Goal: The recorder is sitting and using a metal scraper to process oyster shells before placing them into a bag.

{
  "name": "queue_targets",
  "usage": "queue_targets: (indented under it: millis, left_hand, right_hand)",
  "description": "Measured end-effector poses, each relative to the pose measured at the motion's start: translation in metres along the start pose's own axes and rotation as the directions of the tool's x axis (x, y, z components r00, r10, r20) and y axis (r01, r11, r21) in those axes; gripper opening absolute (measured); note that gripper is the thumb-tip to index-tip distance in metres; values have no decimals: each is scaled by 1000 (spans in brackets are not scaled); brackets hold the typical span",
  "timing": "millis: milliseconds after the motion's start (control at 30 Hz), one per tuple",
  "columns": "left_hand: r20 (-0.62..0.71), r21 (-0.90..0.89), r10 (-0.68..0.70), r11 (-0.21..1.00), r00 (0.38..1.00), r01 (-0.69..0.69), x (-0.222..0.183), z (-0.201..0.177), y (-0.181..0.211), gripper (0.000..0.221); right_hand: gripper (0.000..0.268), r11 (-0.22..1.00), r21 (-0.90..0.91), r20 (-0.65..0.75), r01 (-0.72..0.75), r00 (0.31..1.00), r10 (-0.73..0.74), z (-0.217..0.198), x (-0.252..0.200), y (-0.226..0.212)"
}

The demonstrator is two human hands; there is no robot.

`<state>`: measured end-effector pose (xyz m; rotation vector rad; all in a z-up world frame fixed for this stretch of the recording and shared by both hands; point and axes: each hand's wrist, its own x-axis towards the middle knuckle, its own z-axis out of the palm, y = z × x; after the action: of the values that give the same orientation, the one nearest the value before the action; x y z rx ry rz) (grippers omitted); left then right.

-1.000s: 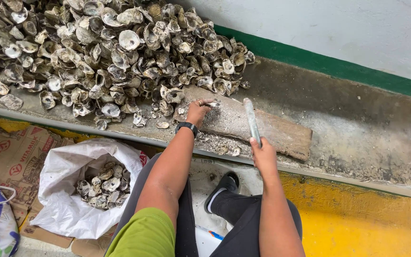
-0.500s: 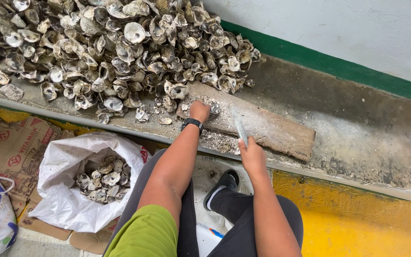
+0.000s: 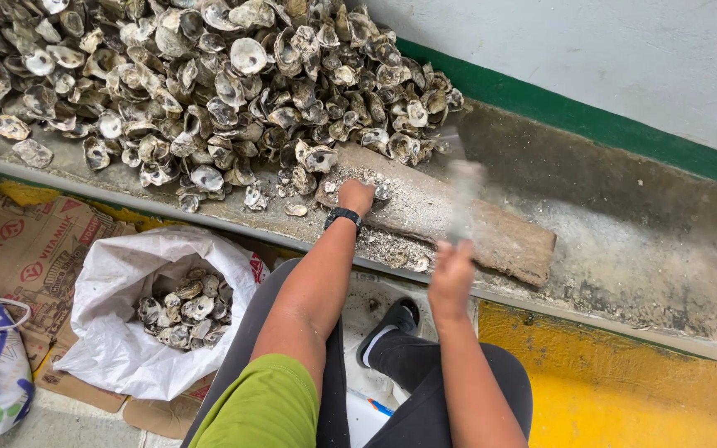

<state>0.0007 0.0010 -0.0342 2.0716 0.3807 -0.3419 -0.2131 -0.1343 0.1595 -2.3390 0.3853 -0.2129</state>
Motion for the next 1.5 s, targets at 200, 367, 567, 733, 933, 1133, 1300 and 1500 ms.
queue_targets:
  millis: [200, 367, 567, 733, 933, 1133, 1300, 1500]
  left_hand:
    - [-34, 127, 260, 959, 965, -254, 11, 12, -18, 42]
    - [-20, 58, 280, 959, 960, -279, -13, -9, 5, 42]
    - [85, 111, 324, 937, 942, -332, -34, -29, 26, 37]
    - [114, 195, 403, 887, 908, -419, -46, -37, 35, 35]
    - [52, 164, 188, 967, 981, -194, -38, -35, 30, 29]
    - [17, 135, 105, 985, 994, -106, -13, -18, 7, 32]
    - [14, 141, 118, 983, 993, -119, -21, -24, 15, 34]
    - [28, 158, 182, 970, 983, -185, -25, -31, 21, 35]
  right_hand:
    - [37, 877, -480, 211, 25, 973, 88, 42, 10, 69]
    - [41, 936, -141, 362, -324, 863, 353, 26, 23, 57]
    - [39, 934, -243, 356, -263, 871, 338, 35, 13, 47]
    - [41, 862, 73, 460, -501, 784, 417, 34, 26, 83]
    - [42, 391, 450, 726, -803, 584, 364, 9, 26, 64]
    - [36, 946, 101, 213, -306, 936, 280, -23, 3, -6]
    - [41, 991, 133, 75, -20, 997, 10, 3, -3, -2]
    - [47, 904, -416, 328, -101, 910, 253, 62, -8, 25]
